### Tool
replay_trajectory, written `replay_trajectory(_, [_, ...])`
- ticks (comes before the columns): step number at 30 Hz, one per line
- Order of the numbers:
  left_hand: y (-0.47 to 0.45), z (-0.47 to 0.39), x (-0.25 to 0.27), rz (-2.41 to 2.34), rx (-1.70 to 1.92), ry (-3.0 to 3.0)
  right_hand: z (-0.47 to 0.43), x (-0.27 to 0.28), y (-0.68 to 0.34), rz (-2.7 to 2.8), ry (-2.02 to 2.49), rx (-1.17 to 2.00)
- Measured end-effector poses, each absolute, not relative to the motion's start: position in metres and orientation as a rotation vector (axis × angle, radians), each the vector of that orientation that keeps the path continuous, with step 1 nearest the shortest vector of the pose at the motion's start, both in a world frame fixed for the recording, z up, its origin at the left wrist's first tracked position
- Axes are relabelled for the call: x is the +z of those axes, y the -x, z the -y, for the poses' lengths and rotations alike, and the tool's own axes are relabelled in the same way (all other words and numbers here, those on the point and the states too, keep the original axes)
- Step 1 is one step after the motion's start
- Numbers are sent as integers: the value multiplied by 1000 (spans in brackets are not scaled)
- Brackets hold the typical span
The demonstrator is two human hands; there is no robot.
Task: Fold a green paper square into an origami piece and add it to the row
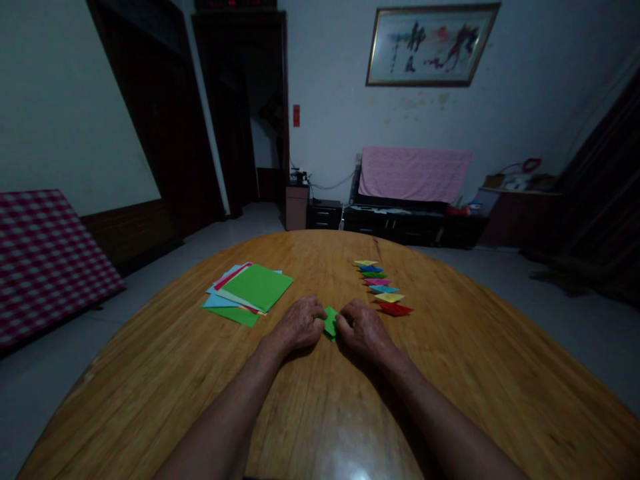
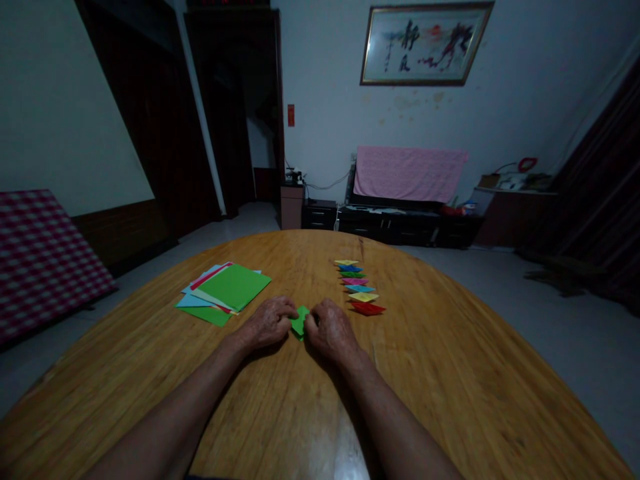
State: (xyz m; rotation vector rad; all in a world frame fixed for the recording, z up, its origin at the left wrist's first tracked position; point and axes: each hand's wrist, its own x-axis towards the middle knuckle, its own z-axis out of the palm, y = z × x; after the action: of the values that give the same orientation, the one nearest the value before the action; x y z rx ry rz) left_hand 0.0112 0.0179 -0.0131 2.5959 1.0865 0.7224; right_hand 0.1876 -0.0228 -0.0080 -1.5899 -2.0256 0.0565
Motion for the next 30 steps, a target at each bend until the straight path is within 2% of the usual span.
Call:
replay_trajectory(7, [-23, -7, -7, -1421, 686, -2547, 26, -7, -185, 2055, 1659, 57])
replay_trajectory(15, [-33, -9, -17, -1526, 728, -2304, 27, -6, -182, 2064, 1681, 59])
replay_trajectory(30, [-33, -17, -9, -1218, 1149, -1899, 18, -10, -186, 1772, 1414, 351])
